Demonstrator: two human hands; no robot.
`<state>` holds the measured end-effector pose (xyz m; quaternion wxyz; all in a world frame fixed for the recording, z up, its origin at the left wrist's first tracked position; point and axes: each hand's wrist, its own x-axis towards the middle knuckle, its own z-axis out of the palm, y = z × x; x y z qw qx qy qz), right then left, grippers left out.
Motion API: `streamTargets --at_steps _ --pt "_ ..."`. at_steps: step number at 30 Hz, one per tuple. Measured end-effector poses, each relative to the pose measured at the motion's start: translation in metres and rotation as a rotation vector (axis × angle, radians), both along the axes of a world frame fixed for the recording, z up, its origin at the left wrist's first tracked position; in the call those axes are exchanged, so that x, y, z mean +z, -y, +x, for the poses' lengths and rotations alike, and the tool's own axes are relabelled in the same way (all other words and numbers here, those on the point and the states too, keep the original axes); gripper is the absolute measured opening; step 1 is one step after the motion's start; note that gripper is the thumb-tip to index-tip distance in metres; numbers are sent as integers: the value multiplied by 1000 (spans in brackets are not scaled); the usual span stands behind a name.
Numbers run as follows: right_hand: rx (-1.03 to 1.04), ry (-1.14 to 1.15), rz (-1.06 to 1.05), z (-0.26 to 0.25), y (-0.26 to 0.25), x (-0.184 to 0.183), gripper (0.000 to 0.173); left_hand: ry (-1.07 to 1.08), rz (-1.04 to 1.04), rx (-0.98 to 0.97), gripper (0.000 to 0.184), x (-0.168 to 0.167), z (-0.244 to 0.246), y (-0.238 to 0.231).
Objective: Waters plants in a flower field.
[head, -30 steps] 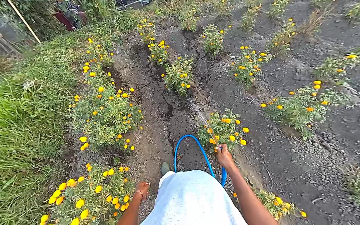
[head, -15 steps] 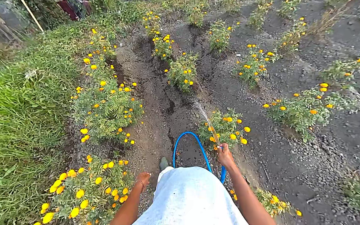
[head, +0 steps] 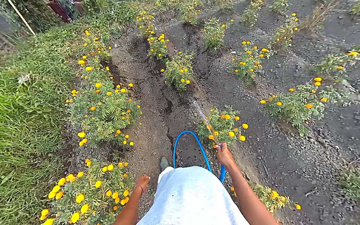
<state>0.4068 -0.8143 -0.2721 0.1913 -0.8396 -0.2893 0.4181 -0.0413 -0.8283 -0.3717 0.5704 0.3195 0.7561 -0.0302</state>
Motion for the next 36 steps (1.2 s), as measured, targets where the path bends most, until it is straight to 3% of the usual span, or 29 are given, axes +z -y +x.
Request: streamTargets --at_steps 11,19,36 --pt "-11 -16 -25 2 2 2 37 -5 -3 -6 38 5 4 -3" --pt "50 22 87 -2 -12 21 35 -12 -8 -18 38 9 2 -4" --pt "25 -21 78 3 -8 12 35 -11 10 7 37 8 1 -8"
